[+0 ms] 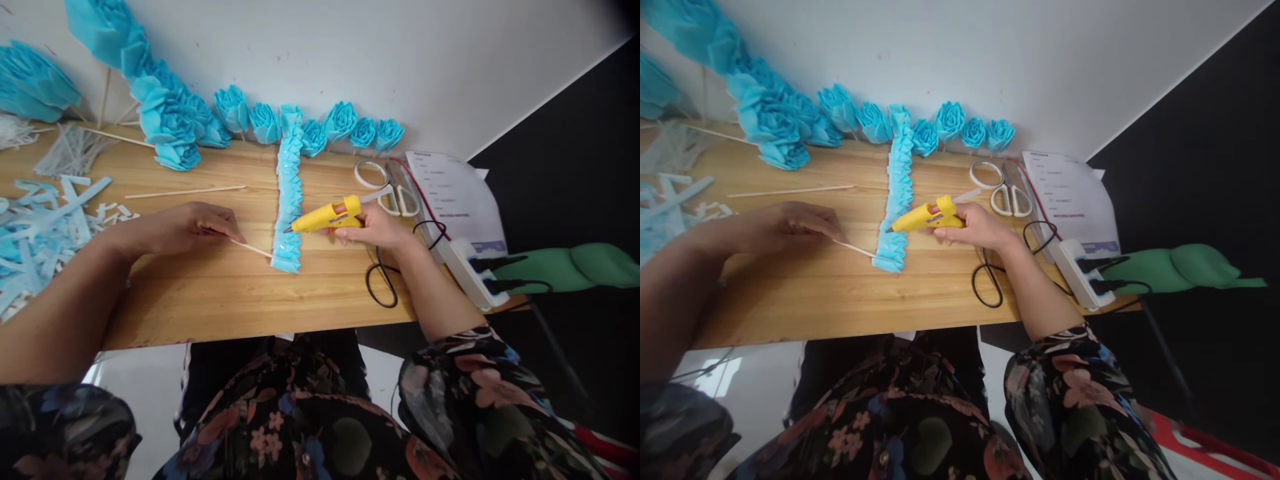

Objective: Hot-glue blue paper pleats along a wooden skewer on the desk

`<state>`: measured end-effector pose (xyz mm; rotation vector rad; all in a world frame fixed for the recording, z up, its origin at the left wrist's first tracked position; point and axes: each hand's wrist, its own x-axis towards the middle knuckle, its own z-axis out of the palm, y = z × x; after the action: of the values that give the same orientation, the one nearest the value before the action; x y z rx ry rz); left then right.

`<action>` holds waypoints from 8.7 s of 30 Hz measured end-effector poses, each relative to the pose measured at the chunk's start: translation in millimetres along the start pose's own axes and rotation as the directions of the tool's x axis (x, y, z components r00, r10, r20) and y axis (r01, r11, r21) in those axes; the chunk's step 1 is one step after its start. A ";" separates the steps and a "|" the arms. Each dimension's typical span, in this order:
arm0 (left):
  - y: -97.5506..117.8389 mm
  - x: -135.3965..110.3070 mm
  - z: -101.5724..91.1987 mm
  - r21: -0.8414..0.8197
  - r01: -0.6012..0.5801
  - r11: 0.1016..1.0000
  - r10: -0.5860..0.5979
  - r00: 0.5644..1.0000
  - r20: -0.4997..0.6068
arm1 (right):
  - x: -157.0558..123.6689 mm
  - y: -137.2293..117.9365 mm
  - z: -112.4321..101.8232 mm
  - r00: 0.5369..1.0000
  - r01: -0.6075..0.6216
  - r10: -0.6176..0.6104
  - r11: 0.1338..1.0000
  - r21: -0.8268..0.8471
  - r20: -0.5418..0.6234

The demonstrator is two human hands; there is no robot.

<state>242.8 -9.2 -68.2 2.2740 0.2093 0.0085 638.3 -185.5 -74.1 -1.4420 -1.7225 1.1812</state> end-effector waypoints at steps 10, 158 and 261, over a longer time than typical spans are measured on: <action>0.0 0.7 0.9 0.004 -0.013 1.000 0.013 1.000 -0.007 | 1.3 3.8 -1.5 0.999 0.012 -0.011 1.000 0.008 -0.050; -6.7 0.9 4.3 0.031 0.133 0.991 -0.133 0.991 -0.016 | 17.8 11.8 -1.9 0.978 0.025 -0.027 1.000 -0.011 -0.208; -14.3 -3.7 0.4 0.008 0.050 0.999 -0.050 0.999 -0.003 | 16.3 1.0 12.5 0.981 0.017 -0.044 0.989 -0.146 -0.187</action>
<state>237.1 -0.8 -79.0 2.2762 0.2677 -0.0157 624.1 -172.9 -82.0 -1.5531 -1.7185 0.8876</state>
